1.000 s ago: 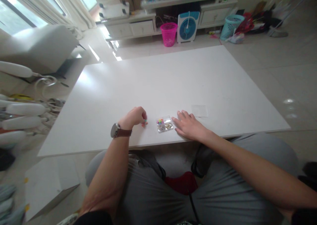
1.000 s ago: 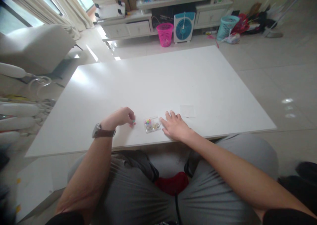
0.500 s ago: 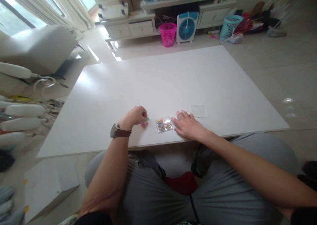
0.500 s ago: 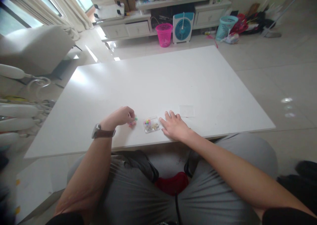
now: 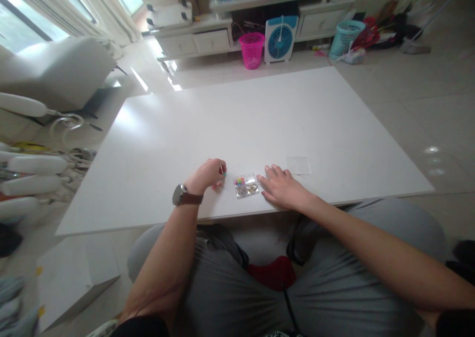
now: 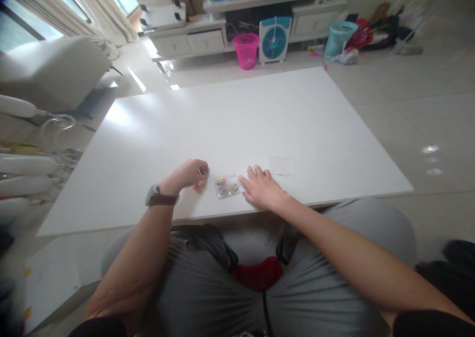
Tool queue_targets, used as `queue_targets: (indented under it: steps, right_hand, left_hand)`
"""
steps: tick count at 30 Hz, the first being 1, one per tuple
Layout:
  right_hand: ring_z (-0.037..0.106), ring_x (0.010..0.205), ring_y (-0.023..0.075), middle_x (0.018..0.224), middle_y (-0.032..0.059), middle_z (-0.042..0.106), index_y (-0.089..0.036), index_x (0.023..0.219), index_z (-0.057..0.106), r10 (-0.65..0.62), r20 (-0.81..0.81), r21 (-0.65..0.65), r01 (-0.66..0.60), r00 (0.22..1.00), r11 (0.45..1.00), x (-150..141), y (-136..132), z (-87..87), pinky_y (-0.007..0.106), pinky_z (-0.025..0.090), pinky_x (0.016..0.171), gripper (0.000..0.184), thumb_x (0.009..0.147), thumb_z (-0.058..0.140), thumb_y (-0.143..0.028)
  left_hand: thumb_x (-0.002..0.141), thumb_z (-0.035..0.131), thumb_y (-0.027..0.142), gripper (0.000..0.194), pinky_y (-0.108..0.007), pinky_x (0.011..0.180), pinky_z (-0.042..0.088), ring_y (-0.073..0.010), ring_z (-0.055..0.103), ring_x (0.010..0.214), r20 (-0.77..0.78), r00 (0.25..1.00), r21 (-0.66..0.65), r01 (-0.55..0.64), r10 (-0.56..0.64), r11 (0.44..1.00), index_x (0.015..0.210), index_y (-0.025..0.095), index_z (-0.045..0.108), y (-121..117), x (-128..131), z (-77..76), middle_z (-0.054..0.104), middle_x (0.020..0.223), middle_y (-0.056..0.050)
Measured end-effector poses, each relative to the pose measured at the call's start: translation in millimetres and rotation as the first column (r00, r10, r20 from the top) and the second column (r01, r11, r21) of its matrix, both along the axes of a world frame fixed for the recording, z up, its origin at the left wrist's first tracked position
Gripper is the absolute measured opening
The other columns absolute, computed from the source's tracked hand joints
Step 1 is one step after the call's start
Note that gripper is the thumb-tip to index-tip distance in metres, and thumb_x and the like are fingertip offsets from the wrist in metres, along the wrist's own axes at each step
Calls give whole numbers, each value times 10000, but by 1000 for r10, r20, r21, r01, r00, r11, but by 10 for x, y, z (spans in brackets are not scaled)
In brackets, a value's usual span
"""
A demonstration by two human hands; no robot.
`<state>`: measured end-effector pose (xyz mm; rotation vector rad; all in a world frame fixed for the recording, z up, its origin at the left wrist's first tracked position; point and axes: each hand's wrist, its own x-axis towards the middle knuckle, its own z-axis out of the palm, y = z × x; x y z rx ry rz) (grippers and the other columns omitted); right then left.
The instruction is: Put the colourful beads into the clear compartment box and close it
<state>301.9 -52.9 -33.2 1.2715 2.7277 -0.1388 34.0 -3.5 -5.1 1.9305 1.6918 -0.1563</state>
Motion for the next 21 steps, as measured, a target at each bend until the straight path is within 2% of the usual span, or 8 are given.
queue_targets:
  steps: [7, 14, 21]
  right_hand:
    - [318, 1339, 407, 1478, 225, 383, -204, 1441, 421, 6, 5, 12, -6, 1000, 1000, 5, 1, -3, 519, 360, 957, 520, 958, 428, -397]
    - [314, 1341, 403, 1472, 224, 384, -209, 1437, 424, 0, -2, 9, 0, 1000, 1000, -5, -8, 15, 513, 361, 958, 517, 955, 442, -393]
    - [308, 1339, 402, 1473, 226, 379, -201, 1440, 419, -5, -9, -4, 5, 1000, 1000, -18, -9, 33, 508, 356, 958, 516, 960, 445, -386]
  left_hand:
    - [702, 558, 156, 113, -213, 448, 390, -96, 519, 397, 20, 1000, 5, 1, -1, 1000, 788, 160, 631, -25, 58, 36, 611, 539, 2]
    - [712, 575, 162, 90, -217, 467, 378, -83, 504, 448, 103, 994, 123, 18, -30, 992, 784, 174, 627, -40, 60, 82, 648, 656, -2]
    - [767, 638, 206, 75, -219, 617, 453, -113, 599, 635, 321, 934, 275, 66, -157, 959, 777, 165, 699, -89, 259, 199, 685, 691, -10]
